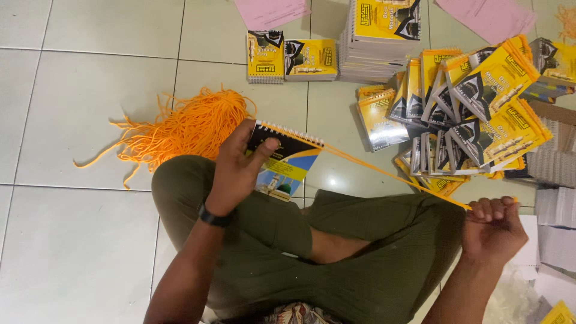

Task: The person sits on the floor and ties orange string around the spiral binding of small notebooks. They pull the string through the binding, wrap it around the cover, and tie a knot to secure it. The person handles the notebooks and string by hand, placing the finished items into a pile.

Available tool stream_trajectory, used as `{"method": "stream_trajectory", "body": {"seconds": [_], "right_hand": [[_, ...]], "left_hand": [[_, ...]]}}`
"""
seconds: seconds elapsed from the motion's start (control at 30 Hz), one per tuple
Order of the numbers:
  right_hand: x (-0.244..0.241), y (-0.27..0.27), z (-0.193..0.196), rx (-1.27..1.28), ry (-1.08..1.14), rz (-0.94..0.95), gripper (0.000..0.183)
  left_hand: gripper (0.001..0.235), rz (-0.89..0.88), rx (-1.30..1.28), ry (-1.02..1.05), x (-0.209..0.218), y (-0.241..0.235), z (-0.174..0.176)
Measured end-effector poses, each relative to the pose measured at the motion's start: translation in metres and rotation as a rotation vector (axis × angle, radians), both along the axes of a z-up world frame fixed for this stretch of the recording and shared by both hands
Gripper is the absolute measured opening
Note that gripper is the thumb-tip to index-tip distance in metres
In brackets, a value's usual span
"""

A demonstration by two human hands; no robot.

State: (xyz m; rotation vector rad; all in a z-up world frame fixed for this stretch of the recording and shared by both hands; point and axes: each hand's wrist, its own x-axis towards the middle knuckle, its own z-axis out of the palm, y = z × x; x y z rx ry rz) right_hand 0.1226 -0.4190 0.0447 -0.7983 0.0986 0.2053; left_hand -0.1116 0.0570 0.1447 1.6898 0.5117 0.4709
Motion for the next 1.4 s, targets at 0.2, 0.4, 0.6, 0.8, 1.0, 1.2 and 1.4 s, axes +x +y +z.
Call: {"method": "stream_trajectory", "body": {"seconds": [0.2, 0.4, 0.6, 0.8, 1.0, 1.2, 1.4], "right_hand": [[0.025, 0.011, -0.063, 0.058, 0.205, 0.141, 0.023], [0.023, 0.134, -0.070, -0.189, 0.367, 0.529, 0.018], [0.013, 0.286, 0.012, -0.388, 0.271, 0.661, 0.013], [-0.008, 0.289, 0.129, -0.413, -0.389, 0.512, 0.008], [-0.072, 0.202, 0.163, -0.241, -0.576, 0.323, 0.013], [-0.063, 0.191, 0.051, -0.033, -0.054, 0.437, 0.010], [-0.084, 0.247, 0.043, -0.345, 0.148, 0.878, 0.011]], "left_hand": [[0.019, -0.280, -0.022, -0.072, -0.029, -0.014, 0.045], [0.022, -0.955, -0.540, -0.280, -0.032, -0.068, 0.019], [0.030, -1.069, -0.569, 0.056, -0.024, -0.117, -0.028], [0.045, -0.885, -0.512, 0.467, -0.013, -0.114, -0.091], [0.057, -0.123, -0.673, 0.275, 0.015, -0.058, -0.092], [0.031, -0.070, -0.581, -0.094, 0.008, -0.045, -0.042], [0.024, -0.624, -0.452, -0.072, 0.003, -0.087, -0.047]]}}
